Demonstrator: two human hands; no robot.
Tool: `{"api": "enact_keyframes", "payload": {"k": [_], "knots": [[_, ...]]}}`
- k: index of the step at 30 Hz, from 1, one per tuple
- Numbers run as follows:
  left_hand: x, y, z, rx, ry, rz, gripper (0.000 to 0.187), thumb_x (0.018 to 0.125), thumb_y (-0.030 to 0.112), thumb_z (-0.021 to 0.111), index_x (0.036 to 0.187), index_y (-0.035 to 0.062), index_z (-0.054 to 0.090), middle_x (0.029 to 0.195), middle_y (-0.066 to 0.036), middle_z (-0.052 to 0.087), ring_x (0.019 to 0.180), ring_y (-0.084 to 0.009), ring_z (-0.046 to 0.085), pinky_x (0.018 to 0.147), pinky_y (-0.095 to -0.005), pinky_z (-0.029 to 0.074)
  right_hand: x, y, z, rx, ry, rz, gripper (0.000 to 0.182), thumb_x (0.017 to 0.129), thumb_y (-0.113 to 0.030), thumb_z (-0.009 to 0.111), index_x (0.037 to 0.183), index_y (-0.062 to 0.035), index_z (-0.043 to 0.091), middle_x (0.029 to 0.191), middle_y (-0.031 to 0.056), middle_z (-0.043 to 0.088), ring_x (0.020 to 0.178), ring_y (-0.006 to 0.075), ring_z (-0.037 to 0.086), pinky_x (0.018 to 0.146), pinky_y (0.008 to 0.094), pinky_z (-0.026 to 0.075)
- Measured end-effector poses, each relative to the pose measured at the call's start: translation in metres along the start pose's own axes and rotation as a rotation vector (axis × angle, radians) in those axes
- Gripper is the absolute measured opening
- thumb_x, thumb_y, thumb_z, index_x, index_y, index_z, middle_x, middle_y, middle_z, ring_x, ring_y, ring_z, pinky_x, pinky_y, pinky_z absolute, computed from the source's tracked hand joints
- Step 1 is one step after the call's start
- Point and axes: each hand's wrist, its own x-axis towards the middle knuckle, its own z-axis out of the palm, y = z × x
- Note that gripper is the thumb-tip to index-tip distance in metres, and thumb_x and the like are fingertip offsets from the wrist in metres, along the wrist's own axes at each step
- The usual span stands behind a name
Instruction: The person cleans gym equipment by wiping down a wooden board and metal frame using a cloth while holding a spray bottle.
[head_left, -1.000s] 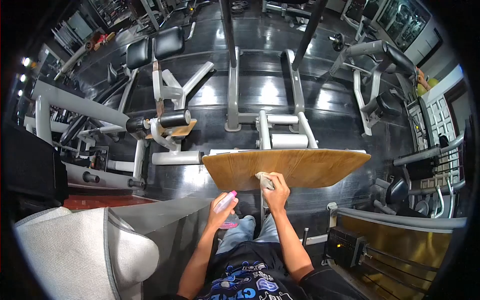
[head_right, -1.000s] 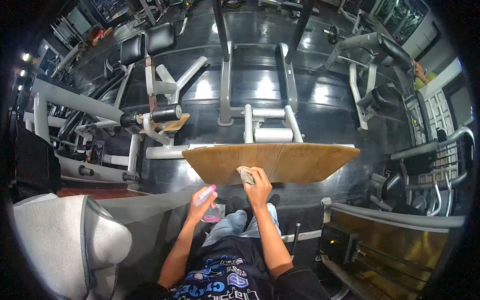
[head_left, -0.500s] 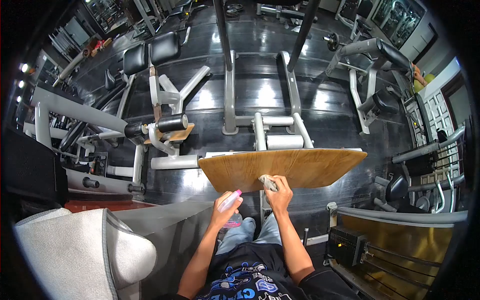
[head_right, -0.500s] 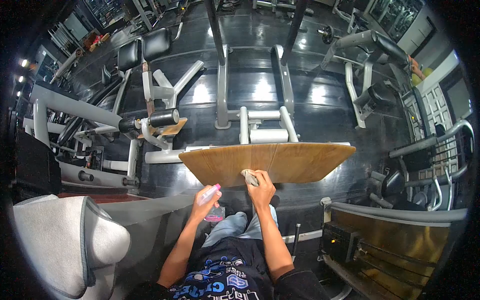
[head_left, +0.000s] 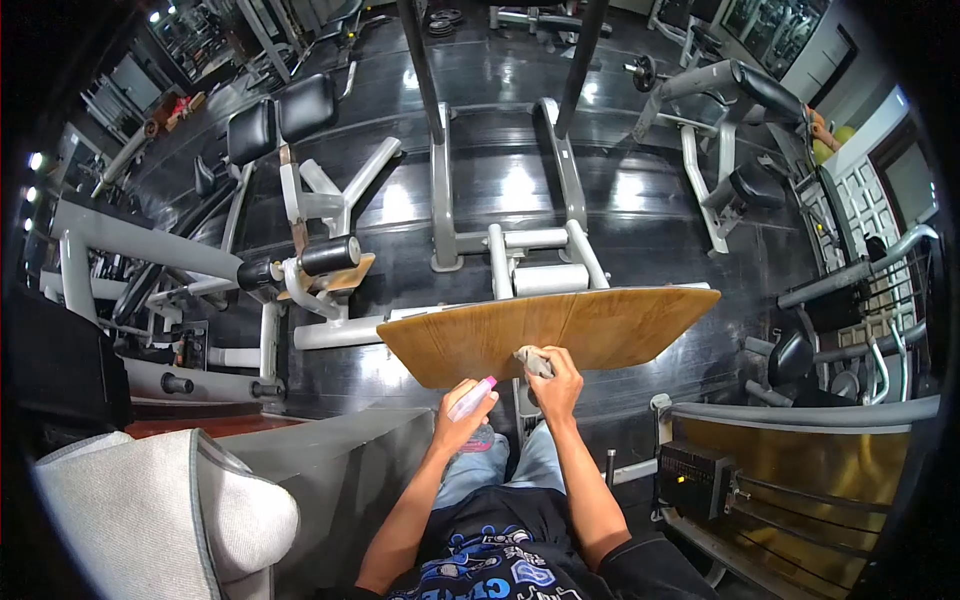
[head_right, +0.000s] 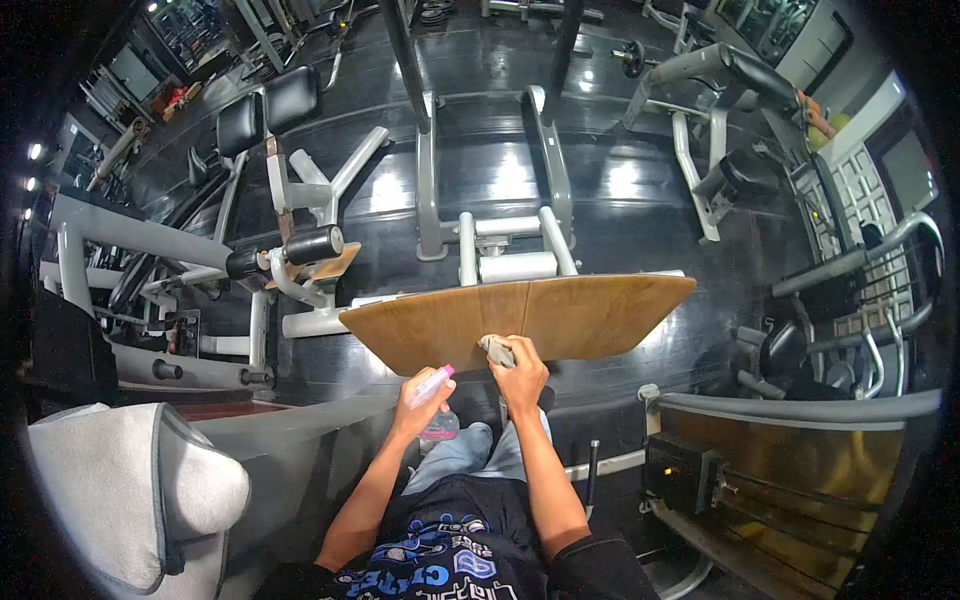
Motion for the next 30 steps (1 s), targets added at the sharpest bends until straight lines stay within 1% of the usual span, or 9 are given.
{"api": "enact_keyframes", "payload": {"k": [4,6,8,14,16,18,20,24,30], "knots": [[-0.001,-0.004,0.001,-0.009,-0.024,0.006,0.019,0.092,0.02,0.07,0.092,0.0028,0.062,0.073,0.002,0.056,0.057,-0.0055,0.055,0.055,-0.0224,0.044,-0.004,0.019,-0.01,-0.126,-0.136,0.154,0.029,0.064,-0.006,0.082,0.09,-0.0125,0.071,0.092,0.0062,0.069,0.084,0.0292,0.068,0.073,0.0369,0.053],[0.0,-0.006,0.0,-0.007,-0.027,0.006,0.019,0.092,0.021,0.07,0.092,0.0032,0.062,0.073,0.002,0.056,0.057,-0.0056,0.055,0.055,-0.0224,0.044,0.001,0.014,-0.014,-0.109,-0.109,0.147,0.028,0.065,-0.007,0.082,0.091,-0.0119,0.071,0.092,0.0066,0.069,0.084,0.0291,0.068,0.073,0.0373,0.053],[0.0,-0.008,0.0,-0.001,-0.021,-0.026,0.017,0.092,0.017,0.07,0.09,0.0007,0.064,0.078,0.001,0.053,0.058,-0.0056,0.052,0.052,-0.0222,0.042,0.009,0.001,-0.015,-0.024,0.072,0.068,0.028,0.065,-0.007,0.082,0.091,-0.0106,0.071,0.094,0.0075,0.069,0.084,0.0291,0.068,0.073,0.0375,0.053],[0.005,-0.009,0.003,-0.013,-0.045,-0.036,0.018,0.092,0.017,0.07,0.089,0.0006,0.063,0.077,0.001,0.053,0.057,-0.0058,0.052,0.052,-0.022,0.042,0.004,0.006,-0.006,0.01,0.127,0.012,0.031,0.066,-0.008,0.081,0.093,-0.0098,0.066,0.095,0.0083,0.068,0.085,0.0319,0.067,0.073,0.0391,0.052],[0.007,-0.01,0.004,-0.022,-0.056,-0.037,0.02,0.092,0.02,0.07,0.091,0.002,0.062,0.075,0.001,0.055,0.057,-0.0058,0.054,0.053,-0.0223,0.042,-0.003,0.018,-0.009,-0.097,-0.038,0.131,0.029,0.067,-0.01,0.081,0.091,-0.0104,0.065,0.092,0.0086,0.066,0.083,0.0335,0.066,0.071,0.04,0.052],[0.01,-0.009,0.005,-0.033,-0.063,-0.035,0.021,0.092,0.023,0.07,0.093,0.0034,0.061,0.073,0.002,0.057,0.058,-0.0058,0.055,0.054,-0.0225,0.043,0.0,0.023,-0.013,-0.141,-0.073,0.194,0.026,0.068,-0.012,0.081,0.088,-0.0102,0.066,0.09,0.0088,0.065,0.082,0.0345,0.066,0.069,0.0407,0.051],[0.011,-0.008,0.005,-0.014,-0.069,-0.016,0.021,0.092,0.023,0.07,0.093,0.0034,0.062,0.074,0.002,0.058,0.058,-0.0057,0.055,0.054,-0.0225,0.043,0.004,0.019,-0.018,-0.115,-0.006,0.218,0.024,0.069,-0.015,0.082,0.087,-0.0088,0.066,0.09,0.0097,0.066,0.082,0.0342,0.066,0.07,0.0405,0.051],[0.014,-0.01,0.004,-0.002,-0.089,-0.003,0.021,0.092,0.023,0.07,0.094,0.0031,0.062,0.074,0.001,0.058,0.058,-0.0058,0.056,0.054,-0.0228,0.043,0.02,-0.013,-0.026,0.036,0.164,0.148,0.023,0.07,-0.006,0.08,0.088,-0.0044,0.066,0.095,0.0114,0.067,0.087,0.0329,0.066,0.076,0.0382,0.052],[0.017,-0.009,0.006,-0.005,-0.096,-0.014,0.019,0.092,0.021,0.07,0.093,0.0025,0.063,0.074,0.001,0.058,0.057,-0.0058,0.055,0.054,-0.0227,0.043,-0.002,0.027,-0.013,0.0,0.161,0.098,0.025,0.07,-0.006,0.08,0.09,-0.0035,0.064,0.095,0.0119,0.067,0.089,0.0334,0.066,0.077,0.0383,0.052]]}}
